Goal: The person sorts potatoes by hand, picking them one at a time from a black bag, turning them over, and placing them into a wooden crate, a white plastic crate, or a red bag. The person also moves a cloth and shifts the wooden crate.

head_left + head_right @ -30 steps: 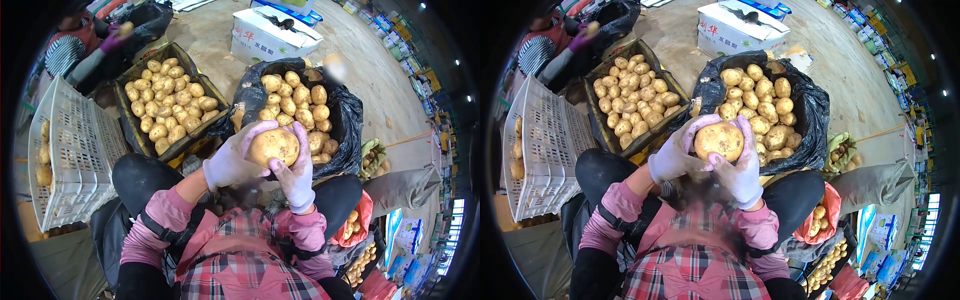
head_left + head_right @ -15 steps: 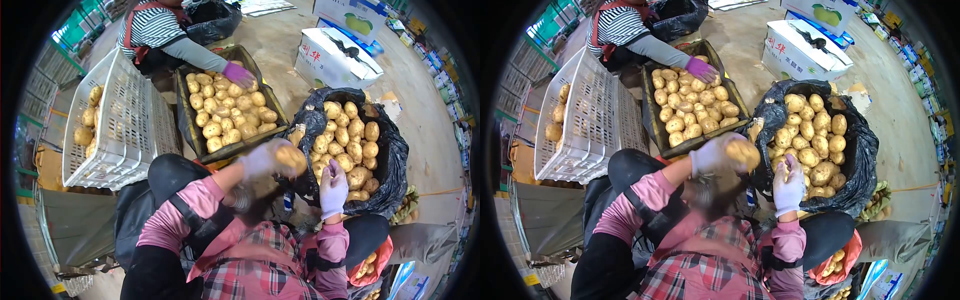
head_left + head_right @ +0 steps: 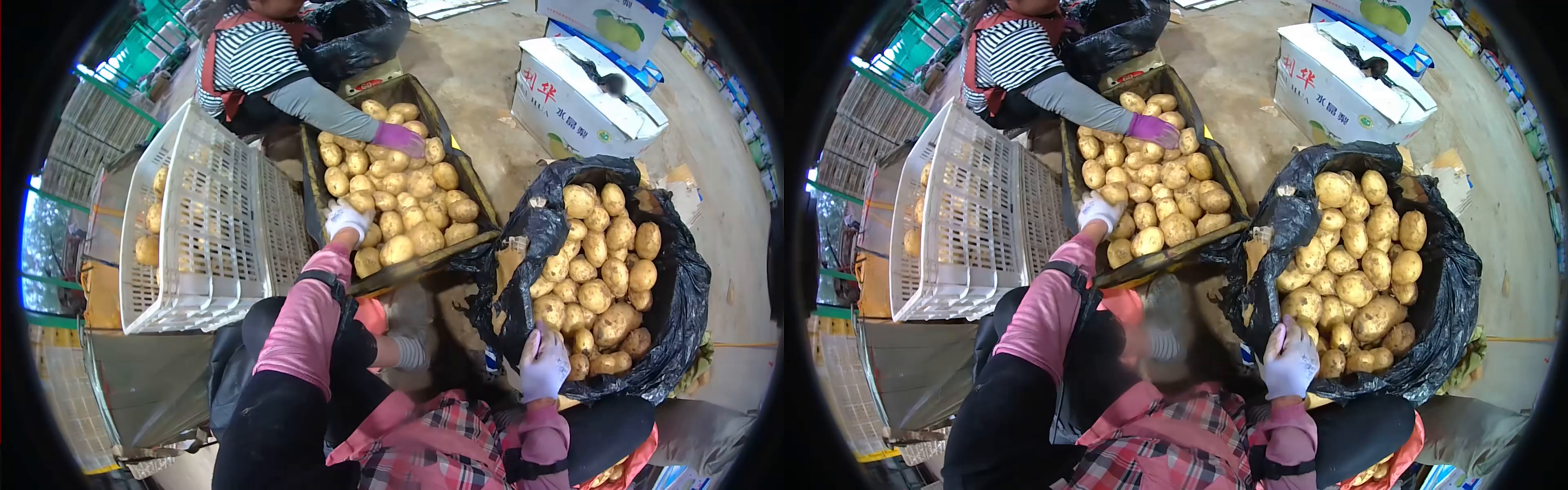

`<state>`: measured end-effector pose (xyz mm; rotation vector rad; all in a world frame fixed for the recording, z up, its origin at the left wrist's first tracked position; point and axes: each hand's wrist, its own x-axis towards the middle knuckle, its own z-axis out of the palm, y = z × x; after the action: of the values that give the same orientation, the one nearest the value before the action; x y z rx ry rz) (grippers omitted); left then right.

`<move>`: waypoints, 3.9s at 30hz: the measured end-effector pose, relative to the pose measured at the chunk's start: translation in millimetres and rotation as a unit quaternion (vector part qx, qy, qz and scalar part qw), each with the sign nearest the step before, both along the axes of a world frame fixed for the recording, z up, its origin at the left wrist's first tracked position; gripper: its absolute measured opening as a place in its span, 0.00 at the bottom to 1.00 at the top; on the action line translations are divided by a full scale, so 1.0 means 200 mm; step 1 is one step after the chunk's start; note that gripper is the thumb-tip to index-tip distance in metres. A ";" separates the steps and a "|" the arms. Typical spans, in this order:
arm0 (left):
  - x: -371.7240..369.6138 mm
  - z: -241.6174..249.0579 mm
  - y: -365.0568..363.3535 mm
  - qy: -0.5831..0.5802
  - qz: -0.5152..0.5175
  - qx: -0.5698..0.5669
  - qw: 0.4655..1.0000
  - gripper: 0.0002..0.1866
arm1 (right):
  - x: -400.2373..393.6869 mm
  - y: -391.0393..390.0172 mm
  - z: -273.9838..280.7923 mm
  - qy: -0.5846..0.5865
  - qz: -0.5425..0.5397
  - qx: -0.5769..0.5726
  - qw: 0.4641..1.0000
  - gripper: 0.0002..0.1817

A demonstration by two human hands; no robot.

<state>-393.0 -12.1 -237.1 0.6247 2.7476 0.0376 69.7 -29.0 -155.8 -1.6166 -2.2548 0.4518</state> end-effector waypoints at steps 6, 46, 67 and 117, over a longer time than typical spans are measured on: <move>-0.12 -0.14 0.04 -0.031 -0.137 0.036 0.989 0.42 | -0.04 0.02 0.02 -0.045 0.003 0.011 0.999 0.14; 1.35 0.85 -0.24 -0.599 -0.316 0.273 0.683 0.41 | 0.17 0.27 0.46 0.440 0.068 -0.297 0.845 0.49; 1.39 0.68 -0.22 -0.821 -0.260 0.148 0.487 0.33 | 0.17 -0.27 0.57 0.506 0.025 -0.104 0.856 0.41; 0.21 -0.26 0.02 -0.072 -0.242 0.159 0.954 0.18 | -0.02 -0.07 -0.01 -0.024 -0.027 -0.002 0.999 0.26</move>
<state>-350.6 -8.0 -288.2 1.3108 2.3915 0.3994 66.1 -43.2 -157.1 -1.7031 -2.2399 0.4096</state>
